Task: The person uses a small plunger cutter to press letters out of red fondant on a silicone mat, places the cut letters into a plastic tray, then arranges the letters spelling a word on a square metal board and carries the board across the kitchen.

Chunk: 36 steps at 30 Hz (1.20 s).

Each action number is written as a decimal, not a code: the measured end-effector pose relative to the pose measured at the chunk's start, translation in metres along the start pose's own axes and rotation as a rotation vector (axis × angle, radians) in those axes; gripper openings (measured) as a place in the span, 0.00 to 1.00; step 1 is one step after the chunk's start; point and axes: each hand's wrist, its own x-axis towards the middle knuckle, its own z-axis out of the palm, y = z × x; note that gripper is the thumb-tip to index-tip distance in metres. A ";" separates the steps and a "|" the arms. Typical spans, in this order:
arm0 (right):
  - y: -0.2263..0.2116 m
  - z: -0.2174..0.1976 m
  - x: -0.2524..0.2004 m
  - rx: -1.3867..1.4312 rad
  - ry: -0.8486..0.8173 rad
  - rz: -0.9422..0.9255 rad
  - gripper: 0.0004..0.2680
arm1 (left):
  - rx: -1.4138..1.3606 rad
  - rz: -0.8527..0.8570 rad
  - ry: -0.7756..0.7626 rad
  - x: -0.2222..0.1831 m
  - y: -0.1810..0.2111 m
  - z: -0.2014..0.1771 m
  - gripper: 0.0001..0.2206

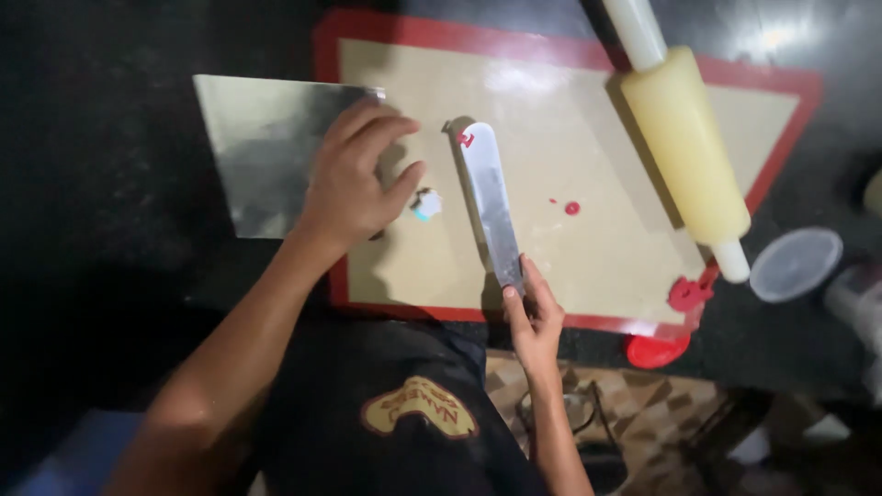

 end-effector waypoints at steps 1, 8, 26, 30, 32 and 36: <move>-0.006 0.005 0.004 -0.061 -0.033 -0.058 0.19 | 0.043 -0.014 0.027 -0.008 -0.004 -0.013 0.17; -0.092 0.042 0.020 -0.398 -0.192 -0.185 0.17 | -0.038 -0.268 0.177 -0.066 -0.048 -0.048 0.20; 0.002 -0.047 -0.025 -0.186 0.155 -0.006 0.19 | -0.004 -0.111 0.135 -0.048 -0.029 -0.030 0.12; 0.006 -0.036 -0.028 -0.161 0.217 0.043 0.19 | -0.015 -0.020 -0.019 -0.017 0.001 0.000 0.16; 0.002 -0.025 -0.026 -0.204 0.203 -0.024 0.18 | 0.084 0.056 -0.081 -0.004 0.008 0.022 0.20; -0.006 -0.005 -0.026 -0.230 0.202 -0.047 0.18 | 0.086 -0.050 -0.237 0.011 0.010 0.063 0.22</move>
